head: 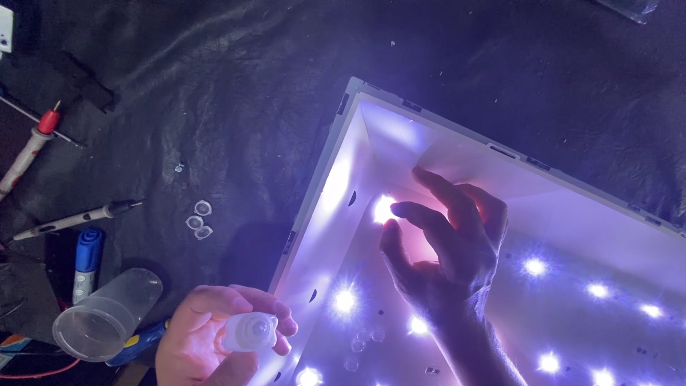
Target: Applying adhesive to small plastic LED lenses and attaching them to an LED backlight panel during a TV repair.
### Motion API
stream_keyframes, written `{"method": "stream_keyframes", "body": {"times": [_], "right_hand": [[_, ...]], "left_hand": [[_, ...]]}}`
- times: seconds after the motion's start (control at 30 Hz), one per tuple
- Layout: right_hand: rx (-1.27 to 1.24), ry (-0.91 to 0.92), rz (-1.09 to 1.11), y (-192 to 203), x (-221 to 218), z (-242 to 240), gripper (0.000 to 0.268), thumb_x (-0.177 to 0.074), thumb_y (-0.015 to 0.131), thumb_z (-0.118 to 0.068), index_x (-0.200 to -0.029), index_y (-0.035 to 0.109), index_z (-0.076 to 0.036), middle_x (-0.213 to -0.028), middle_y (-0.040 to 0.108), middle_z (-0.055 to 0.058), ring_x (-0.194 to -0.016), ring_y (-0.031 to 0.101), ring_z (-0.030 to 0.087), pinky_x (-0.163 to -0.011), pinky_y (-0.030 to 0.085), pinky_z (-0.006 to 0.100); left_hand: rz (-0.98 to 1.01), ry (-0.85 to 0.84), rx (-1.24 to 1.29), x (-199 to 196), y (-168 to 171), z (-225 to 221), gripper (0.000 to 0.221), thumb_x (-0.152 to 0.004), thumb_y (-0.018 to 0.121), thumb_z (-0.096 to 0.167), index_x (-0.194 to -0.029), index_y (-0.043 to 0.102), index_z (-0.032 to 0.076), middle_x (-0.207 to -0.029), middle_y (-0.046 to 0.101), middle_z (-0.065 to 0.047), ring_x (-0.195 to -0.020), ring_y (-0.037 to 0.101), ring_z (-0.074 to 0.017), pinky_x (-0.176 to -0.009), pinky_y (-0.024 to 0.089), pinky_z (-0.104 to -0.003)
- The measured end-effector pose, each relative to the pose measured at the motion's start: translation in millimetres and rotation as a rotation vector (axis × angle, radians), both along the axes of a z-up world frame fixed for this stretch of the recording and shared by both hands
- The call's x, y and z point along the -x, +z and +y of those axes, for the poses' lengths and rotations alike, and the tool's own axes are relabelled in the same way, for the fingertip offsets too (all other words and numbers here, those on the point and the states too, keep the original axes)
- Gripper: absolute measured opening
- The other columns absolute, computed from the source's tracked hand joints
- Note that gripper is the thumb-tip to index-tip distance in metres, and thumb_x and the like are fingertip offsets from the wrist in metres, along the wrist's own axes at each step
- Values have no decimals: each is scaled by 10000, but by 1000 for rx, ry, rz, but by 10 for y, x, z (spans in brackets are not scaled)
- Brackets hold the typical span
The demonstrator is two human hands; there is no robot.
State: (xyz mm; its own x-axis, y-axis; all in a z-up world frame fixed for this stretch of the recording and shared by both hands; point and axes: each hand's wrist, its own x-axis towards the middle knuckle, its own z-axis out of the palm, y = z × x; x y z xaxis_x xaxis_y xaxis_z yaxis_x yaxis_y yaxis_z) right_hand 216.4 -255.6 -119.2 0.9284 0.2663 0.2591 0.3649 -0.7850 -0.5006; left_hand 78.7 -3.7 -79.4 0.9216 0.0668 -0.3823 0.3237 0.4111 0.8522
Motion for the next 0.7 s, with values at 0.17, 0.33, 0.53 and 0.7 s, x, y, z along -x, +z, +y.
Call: {"method": "stream_keyframes", "body": {"times": [0.17, 0.33, 0.53, 0.7], "right_hand": [[-9, 1, -5, 3, -6, 9, 113, -953, 861, -119, -1016, 799, -189, -1369, 767, 90, -1182, 573, 300, -947, 556, 355], [6, 4, -15, 5, -15, 5, 88, -954, 855, -139, -1005, 802, -189, -1354, 776, 90, -1166, 583, 295, -1001, 520, 374], [-6, 6, -19, 7, -18, 6, 117, -953, 860, -116, -1007, 790, -193, -1360, 768, 80, -1155, 585, 290, -957, 528, 355], [7, 8, -26, 10, -16, 10, 110, -956, 853, -117, -1010, 793, -192, -1355, 771, 87, -1148, 585, 301, -966, 530, 373]], "left_hand": [[-42, -10, 36, 11, -40, 9, 479, -890, 676, -130, -1292, 652, 129, -1177, 808, -237, -969, 866, -322, -731, 769, -384], [11, -13, -21, 7, 5, -5, 435, -898, 713, -76, -1265, 669, 152, -1157, 835, -205, -928, 886, -304, -713, 786, -397], [81, 42, -61, 19, 15, -43, 437, -830, 705, -84, -1194, 695, 157, -1093, 854, -205, -869, 897, -307, -675, 786, -396], [34, 36, -48, 22, 12, -41, 364, -909, 733, -21, -1223, 686, 158, -1122, 844, -204, -876, 888, -306, -694, 777, -392]]}}
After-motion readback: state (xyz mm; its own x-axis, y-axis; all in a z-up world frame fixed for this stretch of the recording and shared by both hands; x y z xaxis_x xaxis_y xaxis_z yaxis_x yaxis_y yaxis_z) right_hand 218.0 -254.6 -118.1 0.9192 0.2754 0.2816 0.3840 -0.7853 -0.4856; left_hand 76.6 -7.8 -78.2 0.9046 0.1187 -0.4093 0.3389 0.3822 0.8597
